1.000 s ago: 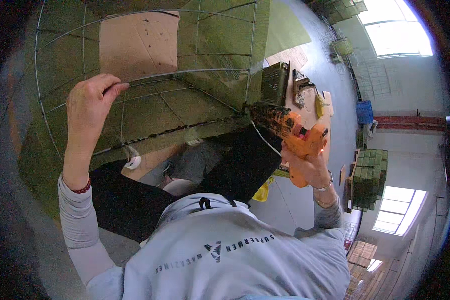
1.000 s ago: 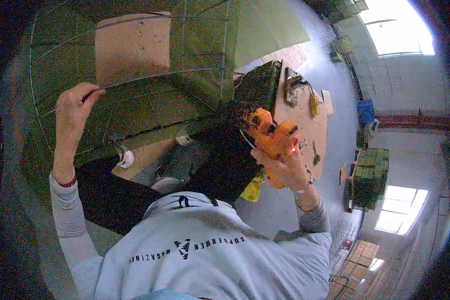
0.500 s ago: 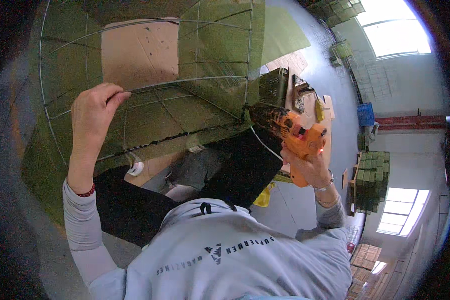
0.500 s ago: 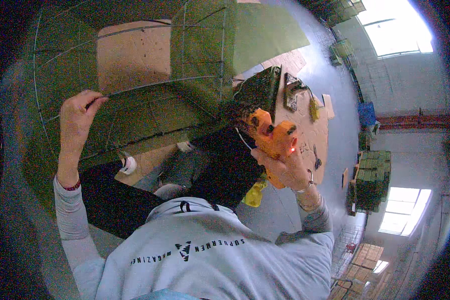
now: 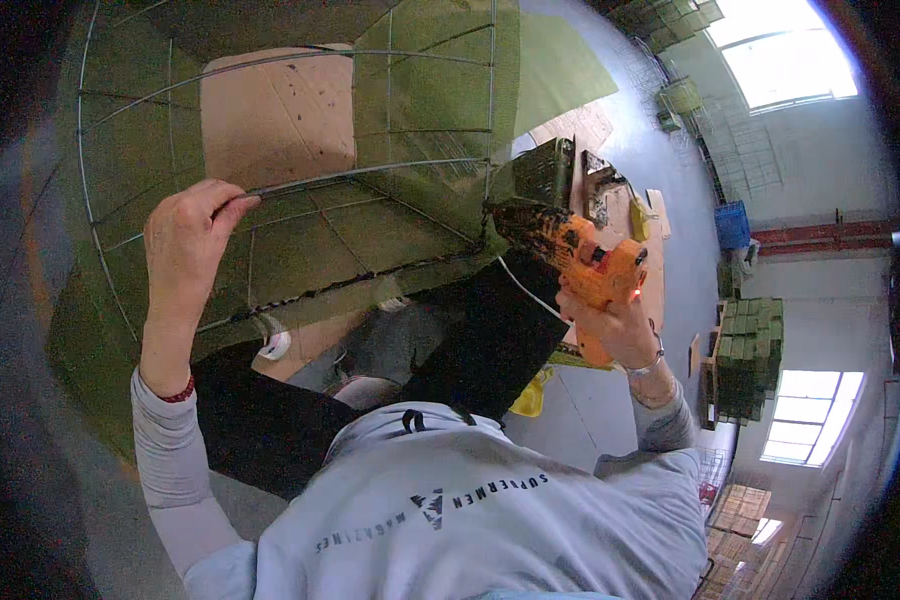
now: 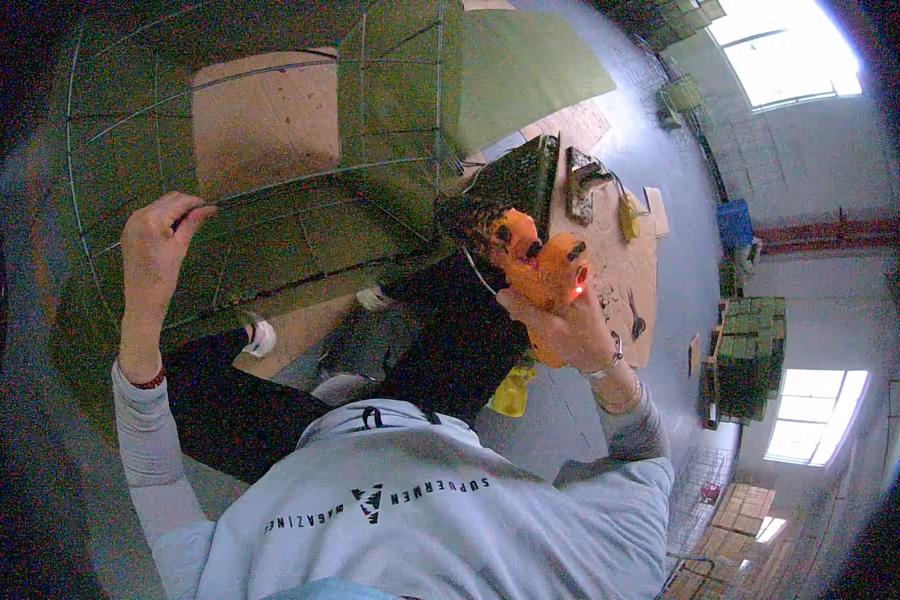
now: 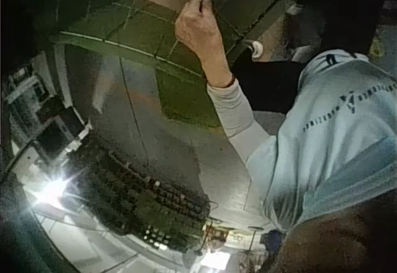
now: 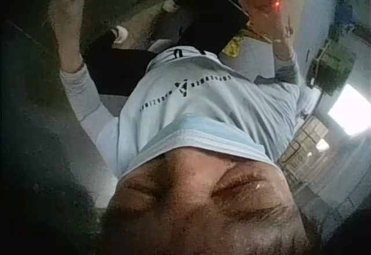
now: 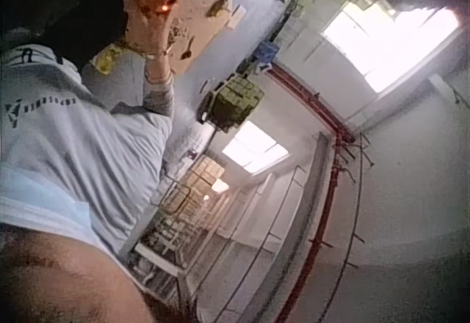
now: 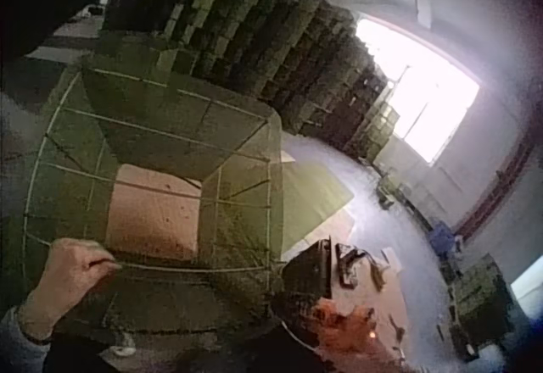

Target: Assembling a wire-framed structure by gluing green foam panels onto it.

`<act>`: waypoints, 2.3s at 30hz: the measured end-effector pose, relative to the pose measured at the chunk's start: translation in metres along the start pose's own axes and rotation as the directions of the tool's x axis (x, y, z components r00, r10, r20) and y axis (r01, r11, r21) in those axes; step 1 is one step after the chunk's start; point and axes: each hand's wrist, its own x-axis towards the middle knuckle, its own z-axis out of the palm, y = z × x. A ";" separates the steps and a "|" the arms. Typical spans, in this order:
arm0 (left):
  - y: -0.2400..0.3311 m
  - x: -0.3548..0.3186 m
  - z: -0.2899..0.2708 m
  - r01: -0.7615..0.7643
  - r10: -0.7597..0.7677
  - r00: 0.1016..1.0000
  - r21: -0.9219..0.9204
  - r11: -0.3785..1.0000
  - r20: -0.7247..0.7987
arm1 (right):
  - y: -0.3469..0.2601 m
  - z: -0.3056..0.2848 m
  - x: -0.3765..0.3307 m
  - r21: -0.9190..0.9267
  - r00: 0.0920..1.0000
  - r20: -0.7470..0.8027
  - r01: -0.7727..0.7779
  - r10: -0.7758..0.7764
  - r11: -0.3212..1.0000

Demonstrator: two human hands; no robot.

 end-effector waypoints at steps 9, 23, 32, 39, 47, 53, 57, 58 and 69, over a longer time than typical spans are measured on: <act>0.001 -0.001 -0.002 0.006 -0.006 1.000 0.003 1.000 -0.001 | 0.012 -0.002 0.013 0.247 1.000 0.015 -0.027 0.024 0.969; 0.001 -0.001 -0.002 0.024 -0.024 1.000 -0.021 1.000 -0.010 | -0.006 -0.001 0.030 0.278 0.993 -0.117 0.048 -0.016 0.959; 0.000 -0.001 -0.002 0.036 -0.036 0.999 -0.011 0.999 0.011 | 0.016 -0.006 0.037 -0.100 0.970 -0.096 0.213 -0.223 0.972; 0.002 -0.001 -0.002 0.062 -0.062 0.998 -0.014 0.998 0.029 | 0.016 -0.004 0.030 -0.171 0.976 -0.037 0.207 -0.216 0.963; 0.002 0.001 -0.002 0.057 -0.057 0.998 -0.008 0.998 0.035 | 0.010 -0.002 0.012 0.116 0.999 -0.009 0.046 -0.046 0.992; -0.002 -0.001 0.000 0.014 -0.014 1.000 -0.006 1.000 0.004 | 0.027 -0.006 0.018 -0.275 0.965 -0.035 0.239 -0.258 0.931; -0.001 0.000 0.002 -0.013 0.013 1.000 0.011 1.000 -0.001 | -0.009 -0.001 0.025 0.282 0.985 -0.102 -0.108 0.142 0.953; -0.001 0.000 0.001 0.015 -0.015 1.000 0.002 1.000 0.008 | -0.007 -0.001 0.026 0.280 0.985 -0.104 -0.104 0.138 0.954; -0.001 0.001 0.000 0.022 -0.022 1.000 0.005 1.000 0.007 | 0.004 -0.001 0.015 0.211 0.996 -0.091 -0.005 0.025 0.977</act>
